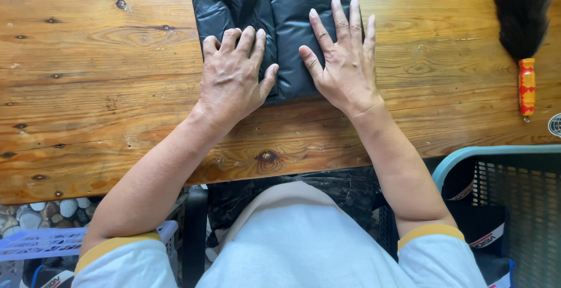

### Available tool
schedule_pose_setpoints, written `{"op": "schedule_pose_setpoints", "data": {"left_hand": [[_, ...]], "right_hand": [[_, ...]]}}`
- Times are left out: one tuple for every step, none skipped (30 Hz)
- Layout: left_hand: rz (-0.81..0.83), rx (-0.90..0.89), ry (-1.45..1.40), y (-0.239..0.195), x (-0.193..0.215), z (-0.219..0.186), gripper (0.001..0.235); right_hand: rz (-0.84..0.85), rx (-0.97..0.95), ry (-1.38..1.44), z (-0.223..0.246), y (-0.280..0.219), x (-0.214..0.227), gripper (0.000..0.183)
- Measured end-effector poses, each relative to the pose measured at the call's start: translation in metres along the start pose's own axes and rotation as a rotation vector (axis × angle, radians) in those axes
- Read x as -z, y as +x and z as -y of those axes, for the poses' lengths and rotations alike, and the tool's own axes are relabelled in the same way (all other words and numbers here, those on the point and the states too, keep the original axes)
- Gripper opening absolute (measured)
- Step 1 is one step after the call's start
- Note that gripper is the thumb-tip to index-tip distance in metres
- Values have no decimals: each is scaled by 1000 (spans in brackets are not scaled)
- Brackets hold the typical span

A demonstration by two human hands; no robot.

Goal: The person folds a large black plastic sheet on a wooden table, using a brush to smooth it out. They fold the sheet multiple times into a compact bundle and place it into a basket.

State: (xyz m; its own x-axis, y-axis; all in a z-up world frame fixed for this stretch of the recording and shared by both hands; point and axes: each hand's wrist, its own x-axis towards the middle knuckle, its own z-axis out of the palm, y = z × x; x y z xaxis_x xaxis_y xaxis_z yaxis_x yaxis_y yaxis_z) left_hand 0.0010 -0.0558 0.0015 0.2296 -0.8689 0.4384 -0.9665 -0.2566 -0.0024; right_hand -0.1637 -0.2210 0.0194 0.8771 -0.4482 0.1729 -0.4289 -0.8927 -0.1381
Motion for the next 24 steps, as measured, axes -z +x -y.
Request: {"op": "schedule_pose_setpoints", "data": {"left_hand": [[-10,-8,14,0,0,0,57],[-21,-16,27,-1,0,0,58],[-14,-7,27,-1,0,0,58],[-11,-9,28,-1,0,0,58],[-13,-16,29,1,1,0,58],[-12,-12,30,0,-2,-1,58],[-12,2,-17,-1,-5,0,58],[-13,15,-65,-2,-7,0,58],[-19,19,-62,-2,-9,1,58],[42,52,-150,-2,-11,2,60],[105,90,-238,-4,-12,2,62],[99,97,-235,-3,-15,3,62],[112,100,-256,-4,-16,3,65],[125,103,-276,-5,-17,4,68],[120,109,-272,-5,-17,4,68],[134,112,-270,-5,-17,5,70],[150,114,-272,-6,-17,4,75],[147,119,-272,-7,-17,3,75],[151,119,-276,-5,-18,2,72],[155,119,-280,-4,-19,2,70],[152,125,-278,-4,-20,1,70],[173,125,-263,-3,-21,1,70],[197,128,-246,-3,-22,1,71],[196,135,-244,-3,-22,1,71]], "right_hand": [[10,-27,-12,-2,-2,-10,62],[19,-55,-23,-4,-4,-21,61],[27,-48,-20,-3,-4,-24,61],[32,-63,-29,-2,-5,-26,61],[30,-81,-41,-2,-4,-27,61],[31,-77,-40,-4,-5,-28,61],[16,-75,-2,-7,-5,-29,61],[1,-72,36,-9,-6,-29,61],[-3,-66,34,-9,-6,-19,61],[-3,-187,132,-8,-6,-10,69],[2,-305,232,-7,-7,0,76],[1,-295,230,-12,-8,10,76],[45,-459,281,-16,-11,20,82],[91,-623,331,-20,-14,29,87],[90,-614,331,-29,-18,23,87],[73,-651,440,-38,-23,17,84],[58,-690,548,-48,-30,12,82],[59,-685,546,-53,-34,2,82],[-56,-751,829,-59,-36,-8,66],[-174,-807,1113,-65,-38,-17,51],[-171,-801,1112,-45,-38,-4,51],[-204,-729,1563,-26,-38,9,47],[-225,-630,2011,-7,-38,21,44],[-217,-627,2012,-2,-40,11,44]]}}
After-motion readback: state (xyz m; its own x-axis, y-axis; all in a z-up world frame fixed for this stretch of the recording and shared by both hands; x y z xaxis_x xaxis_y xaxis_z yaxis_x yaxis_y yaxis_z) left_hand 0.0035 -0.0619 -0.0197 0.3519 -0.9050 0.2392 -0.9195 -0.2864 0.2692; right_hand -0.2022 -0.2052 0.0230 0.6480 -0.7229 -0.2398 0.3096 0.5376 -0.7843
